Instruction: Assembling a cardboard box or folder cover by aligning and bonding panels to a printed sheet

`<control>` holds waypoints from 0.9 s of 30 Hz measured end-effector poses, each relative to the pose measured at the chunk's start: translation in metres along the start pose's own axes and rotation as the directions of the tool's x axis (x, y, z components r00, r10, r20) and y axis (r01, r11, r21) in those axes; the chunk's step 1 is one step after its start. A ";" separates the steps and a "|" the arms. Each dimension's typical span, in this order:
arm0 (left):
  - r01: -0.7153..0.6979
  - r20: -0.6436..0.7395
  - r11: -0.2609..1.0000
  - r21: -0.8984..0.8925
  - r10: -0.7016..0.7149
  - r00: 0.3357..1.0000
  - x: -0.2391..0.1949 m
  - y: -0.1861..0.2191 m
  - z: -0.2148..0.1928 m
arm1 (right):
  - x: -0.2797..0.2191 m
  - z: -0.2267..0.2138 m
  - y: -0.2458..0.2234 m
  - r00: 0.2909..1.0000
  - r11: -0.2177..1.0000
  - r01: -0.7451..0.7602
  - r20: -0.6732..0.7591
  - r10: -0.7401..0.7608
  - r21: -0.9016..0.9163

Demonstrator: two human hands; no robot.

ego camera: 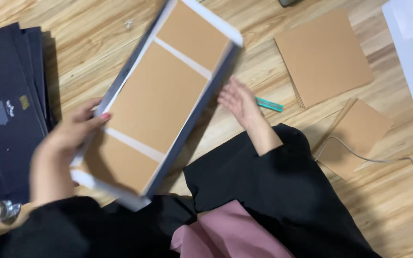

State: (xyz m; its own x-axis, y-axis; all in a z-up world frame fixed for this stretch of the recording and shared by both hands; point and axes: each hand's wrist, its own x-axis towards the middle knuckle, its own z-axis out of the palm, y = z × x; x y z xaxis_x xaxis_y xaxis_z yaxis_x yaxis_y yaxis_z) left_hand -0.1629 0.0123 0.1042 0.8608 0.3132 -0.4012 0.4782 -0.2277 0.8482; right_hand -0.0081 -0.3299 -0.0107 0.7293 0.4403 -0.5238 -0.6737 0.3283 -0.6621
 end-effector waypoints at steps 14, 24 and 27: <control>-0.331 0.268 0.384 0.862 0.211 0.940 0.046 0.016 0.114 | 0.008 -0.001 0.017 0.949 -0.030 0.083 0.088 -0.303 -0.996; -0.513 0.523 -0.102 0.853 0.159 0.838 0.110 -0.003 0.223 | -0.002 0.015 0.024 0.866 -0.435 0.319 0.445 -0.227 -0.842; -0.502 0.502 -0.013 0.865 0.032 0.864 0.109 -0.003 0.225 | -0.002 0.005 0.012 0.847 -0.435 0.342 0.474 -0.242 -0.833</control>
State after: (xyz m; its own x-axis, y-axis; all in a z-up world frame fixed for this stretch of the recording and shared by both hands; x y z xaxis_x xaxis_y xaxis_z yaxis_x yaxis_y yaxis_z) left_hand -0.0318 -0.1605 -0.0198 0.8468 -0.1991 -0.4931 -0.2872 -0.9517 -0.1088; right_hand -0.0182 -0.3226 -0.0143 0.7238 0.6894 -0.0299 0.6418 -0.6885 -0.3377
